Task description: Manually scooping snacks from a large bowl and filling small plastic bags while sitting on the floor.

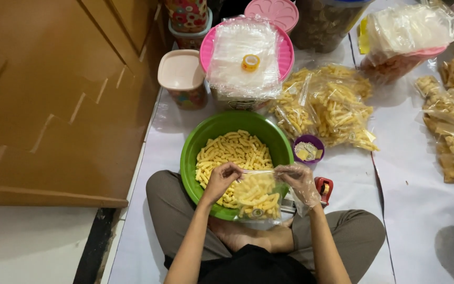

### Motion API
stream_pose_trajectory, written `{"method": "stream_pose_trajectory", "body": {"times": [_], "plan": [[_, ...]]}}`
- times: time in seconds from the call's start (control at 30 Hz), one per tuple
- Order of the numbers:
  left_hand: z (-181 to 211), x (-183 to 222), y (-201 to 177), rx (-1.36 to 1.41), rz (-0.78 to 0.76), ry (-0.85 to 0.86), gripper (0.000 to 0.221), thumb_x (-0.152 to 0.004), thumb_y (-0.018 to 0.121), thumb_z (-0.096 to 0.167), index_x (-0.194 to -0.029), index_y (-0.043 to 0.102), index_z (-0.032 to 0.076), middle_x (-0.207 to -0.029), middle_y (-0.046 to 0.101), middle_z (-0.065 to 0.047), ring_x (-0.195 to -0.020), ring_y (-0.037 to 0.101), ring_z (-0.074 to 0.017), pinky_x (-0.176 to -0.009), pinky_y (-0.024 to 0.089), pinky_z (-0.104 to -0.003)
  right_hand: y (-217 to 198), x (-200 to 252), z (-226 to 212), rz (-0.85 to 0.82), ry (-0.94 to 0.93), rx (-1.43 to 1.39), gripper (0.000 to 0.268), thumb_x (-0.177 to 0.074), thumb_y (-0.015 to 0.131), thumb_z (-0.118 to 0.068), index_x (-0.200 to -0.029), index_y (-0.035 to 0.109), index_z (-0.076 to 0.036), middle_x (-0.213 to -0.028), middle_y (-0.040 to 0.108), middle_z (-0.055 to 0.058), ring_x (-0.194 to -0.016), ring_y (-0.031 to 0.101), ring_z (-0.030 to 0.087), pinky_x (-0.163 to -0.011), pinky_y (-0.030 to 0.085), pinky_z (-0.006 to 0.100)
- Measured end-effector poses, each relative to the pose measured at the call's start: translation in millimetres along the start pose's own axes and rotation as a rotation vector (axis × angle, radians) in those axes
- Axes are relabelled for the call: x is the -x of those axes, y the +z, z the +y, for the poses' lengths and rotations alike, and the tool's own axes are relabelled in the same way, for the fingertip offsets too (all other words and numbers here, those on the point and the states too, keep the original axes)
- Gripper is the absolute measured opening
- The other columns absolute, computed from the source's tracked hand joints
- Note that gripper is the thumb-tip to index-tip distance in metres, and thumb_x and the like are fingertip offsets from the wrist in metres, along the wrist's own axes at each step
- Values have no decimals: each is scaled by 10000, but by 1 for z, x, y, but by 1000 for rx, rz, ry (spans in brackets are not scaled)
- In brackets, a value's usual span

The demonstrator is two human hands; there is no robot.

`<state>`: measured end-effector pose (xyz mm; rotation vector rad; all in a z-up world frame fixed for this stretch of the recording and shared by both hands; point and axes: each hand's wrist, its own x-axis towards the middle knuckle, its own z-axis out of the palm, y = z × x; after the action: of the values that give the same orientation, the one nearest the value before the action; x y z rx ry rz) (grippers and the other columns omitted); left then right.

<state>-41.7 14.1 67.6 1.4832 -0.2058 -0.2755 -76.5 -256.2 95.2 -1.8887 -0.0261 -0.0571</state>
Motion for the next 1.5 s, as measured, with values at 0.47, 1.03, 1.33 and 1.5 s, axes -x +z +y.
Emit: {"method": "stream_pose_trajectory", "body": {"times": [0.47, 1.03, 1.33, 1.5], "plan": [[4, 4, 2, 47, 5, -25, 183, -972, 576, 21, -962, 758, 31, -817, 735, -87, -797, 657, -138, -812, 568, -307, 7, 2, 12, 106, -218, -28, 193, -843, 717, 63, -926, 836, -64, -1011, 795, 167, -1057, 728, 345, -930, 564, 434], [11, 2, 5, -234, 54, 34, 241, -881, 770, 42, -1115, 714, 32, -841, 756, -138, -721, 731, -168, -654, 606, -251, 2, 8, -2, 106, -258, -21, 168, -929, 676, -102, -981, 835, -123, -1139, 752, 172, -1115, 682, 377, -987, 497, 493], [35, 9, 22, -441, 32, 185, 119, -887, 769, 77, -994, 802, 116, -796, 755, -73, -750, 750, -223, -686, 609, -296, 13, -15, -67, -237, -197, 534, 636, -875, 739, -393, -1415, 589, -92, -1326, 628, 248, -1301, 520, 468, -1145, 315, 611], [50, 13, 16, -477, 25, 209, 144, -886, 754, 43, -987, 799, 135, -788, 743, -63, -753, 746, -212, -697, 607, -305, 48, -43, -14, -420, -324, 881, 263, -832, 721, -515, -825, 786, -261, -769, 762, 69, -862, 751, 275, -1102, 436, 476]]}}
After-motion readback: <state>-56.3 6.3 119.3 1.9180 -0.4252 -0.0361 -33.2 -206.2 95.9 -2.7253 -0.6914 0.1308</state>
